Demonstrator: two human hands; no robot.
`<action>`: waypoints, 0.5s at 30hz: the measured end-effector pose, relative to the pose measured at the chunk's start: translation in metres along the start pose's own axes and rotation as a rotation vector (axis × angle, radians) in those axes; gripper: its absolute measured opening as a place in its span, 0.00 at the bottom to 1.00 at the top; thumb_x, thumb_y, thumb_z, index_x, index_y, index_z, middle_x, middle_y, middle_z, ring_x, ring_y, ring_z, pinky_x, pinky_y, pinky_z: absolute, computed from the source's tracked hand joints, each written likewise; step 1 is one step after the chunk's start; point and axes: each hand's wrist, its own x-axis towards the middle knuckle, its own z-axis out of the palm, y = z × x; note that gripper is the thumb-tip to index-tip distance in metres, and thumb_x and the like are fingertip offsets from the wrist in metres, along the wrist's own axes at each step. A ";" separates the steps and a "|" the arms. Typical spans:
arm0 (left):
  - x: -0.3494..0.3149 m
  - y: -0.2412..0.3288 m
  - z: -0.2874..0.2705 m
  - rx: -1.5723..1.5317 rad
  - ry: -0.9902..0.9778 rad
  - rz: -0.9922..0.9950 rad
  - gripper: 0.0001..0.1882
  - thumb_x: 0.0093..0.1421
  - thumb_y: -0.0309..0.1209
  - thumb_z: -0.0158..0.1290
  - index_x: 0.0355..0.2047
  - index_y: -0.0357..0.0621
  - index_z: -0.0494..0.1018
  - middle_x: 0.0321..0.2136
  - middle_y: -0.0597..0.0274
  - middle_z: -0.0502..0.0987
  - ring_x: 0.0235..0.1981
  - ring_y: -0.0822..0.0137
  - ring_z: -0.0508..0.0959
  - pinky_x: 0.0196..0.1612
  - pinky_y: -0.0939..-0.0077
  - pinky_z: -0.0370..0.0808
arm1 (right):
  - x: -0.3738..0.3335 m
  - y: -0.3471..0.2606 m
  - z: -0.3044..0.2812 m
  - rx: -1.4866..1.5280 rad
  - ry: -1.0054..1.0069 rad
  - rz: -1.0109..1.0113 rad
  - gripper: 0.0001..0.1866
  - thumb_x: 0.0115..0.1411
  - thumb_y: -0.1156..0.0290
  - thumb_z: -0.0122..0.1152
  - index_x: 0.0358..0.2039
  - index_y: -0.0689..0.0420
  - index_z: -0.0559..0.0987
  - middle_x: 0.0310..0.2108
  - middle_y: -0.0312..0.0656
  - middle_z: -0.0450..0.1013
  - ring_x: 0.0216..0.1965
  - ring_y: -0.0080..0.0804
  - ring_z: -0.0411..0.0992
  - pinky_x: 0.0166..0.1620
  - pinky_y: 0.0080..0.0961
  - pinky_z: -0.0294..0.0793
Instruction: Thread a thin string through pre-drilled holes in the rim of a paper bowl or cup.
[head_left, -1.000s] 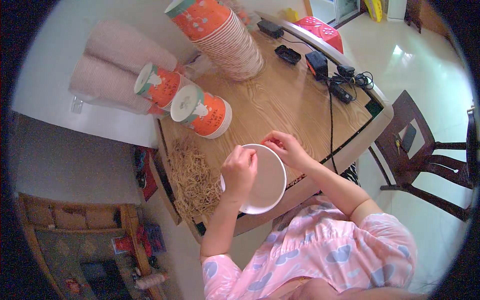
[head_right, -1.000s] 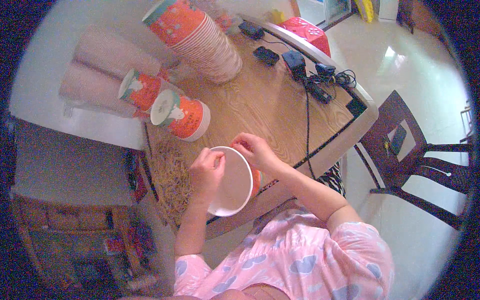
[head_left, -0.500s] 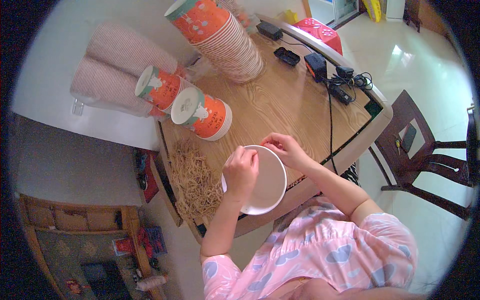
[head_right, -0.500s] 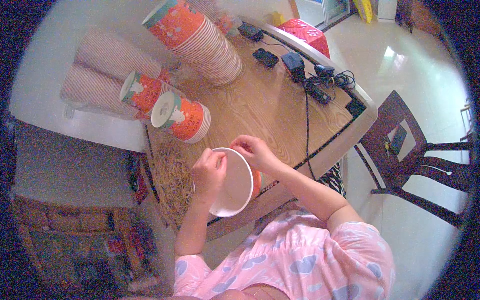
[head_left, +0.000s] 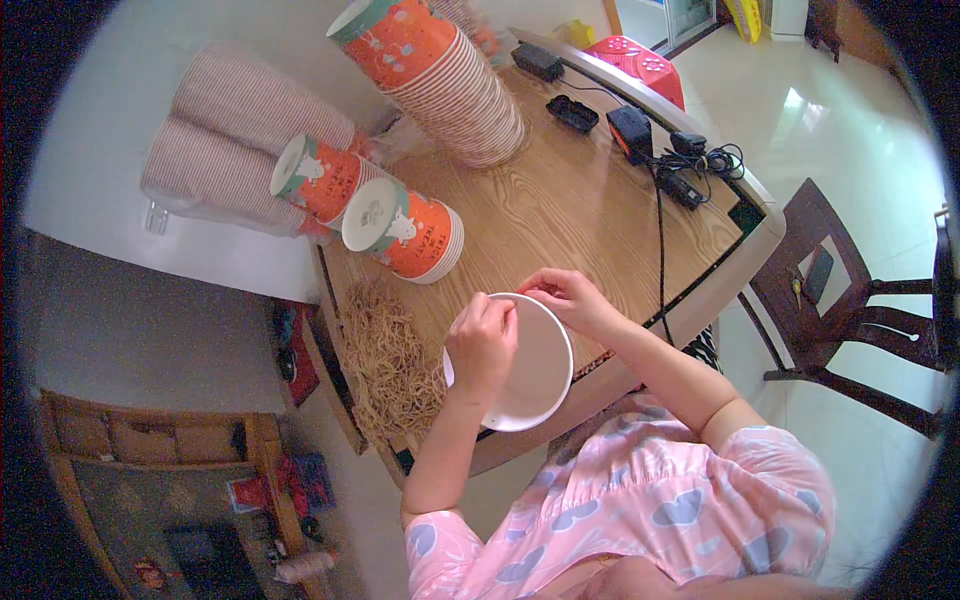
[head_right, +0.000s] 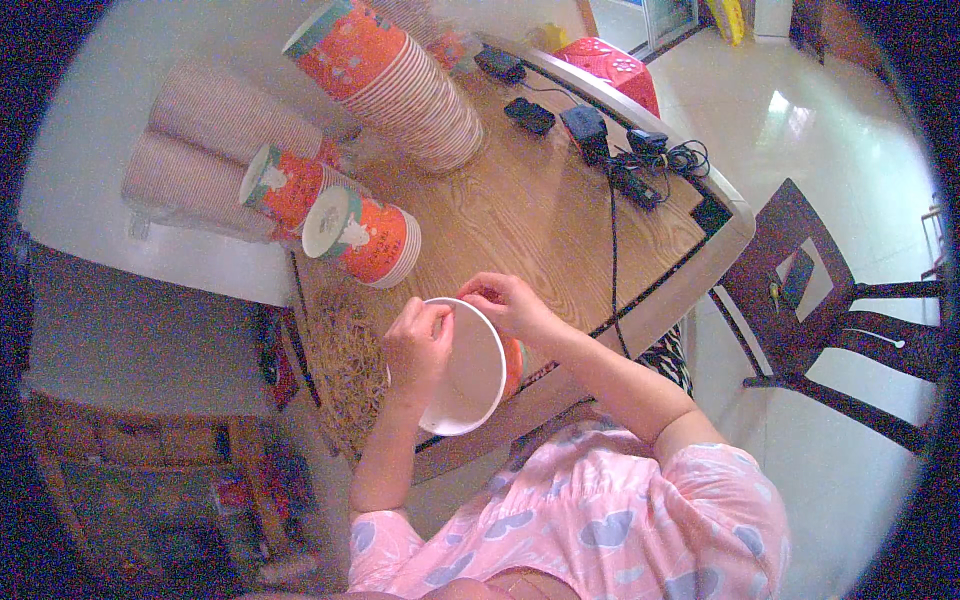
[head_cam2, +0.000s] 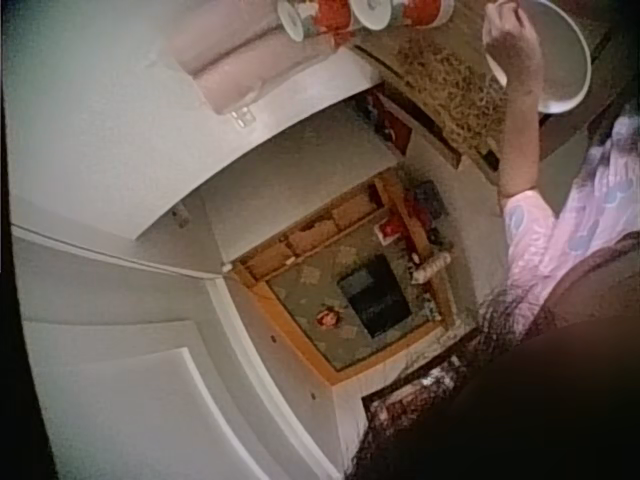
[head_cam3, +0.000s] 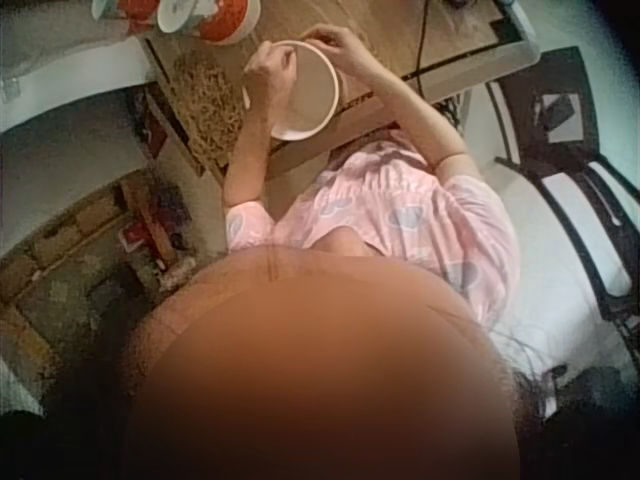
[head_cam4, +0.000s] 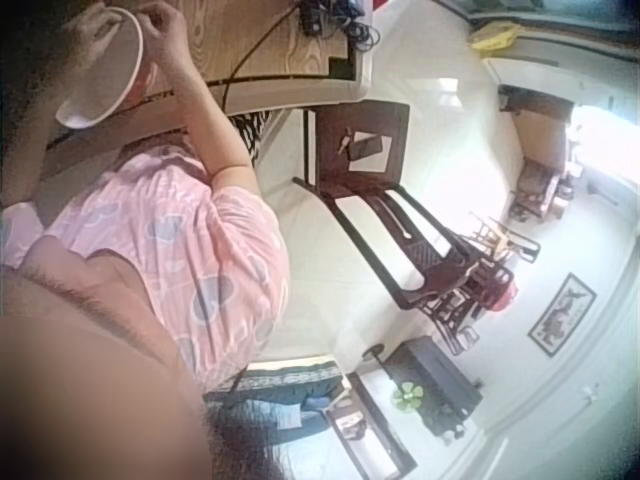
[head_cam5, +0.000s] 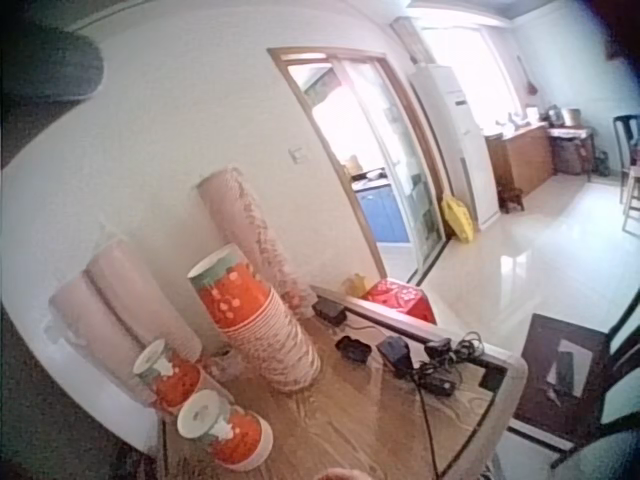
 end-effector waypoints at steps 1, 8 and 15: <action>0.000 0.000 0.000 0.000 0.000 0.001 0.03 0.48 0.26 0.56 0.25 0.43 0.73 0.24 0.58 0.70 0.28 0.56 0.75 0.31 0.64 0.72 | 0.001 0.000 -0.001 0.050 -0.026 0.024 0.10 0.60 0.69 0.53 0.38 0.62 0.75 0.32 0.35 0.73 0.35 0.17 0.69 0.38 0.15 0.70; 0.000 0.001 0.000 0.008 -0.002 0.000 0.04 0.48 0.26 0.57 0.26 0.44 0.74 0.24 0.59 0.71 0.28 0.57 0.75 0.31 0.64 0.72 | 0.011 0.005 -0.008 0.147 -0.143 0.099 0.09 0.61 0.68 0.53 0.35 0.60 0.75 0.30 0.31 0.72 0.33 0.15 0.68 0.36 0.13 0.67; 0.002 0.001 0.000 -0.031 -0.006 0.003 0.05 0.49 0.26 0.56 0.28 0.45 0.74 0.25 0.60 0.70 0.28 0.58 0.75 0.31 0.66 0.72 | 0.010 0.022 -0.008 0.052 -0.065 0.041 0.08 0.61 0.69 0.51 0.33 0.60 0.73 0.28 0.31 0.71 0.32 0.17 0.67 0.34 0.16 0.69</action>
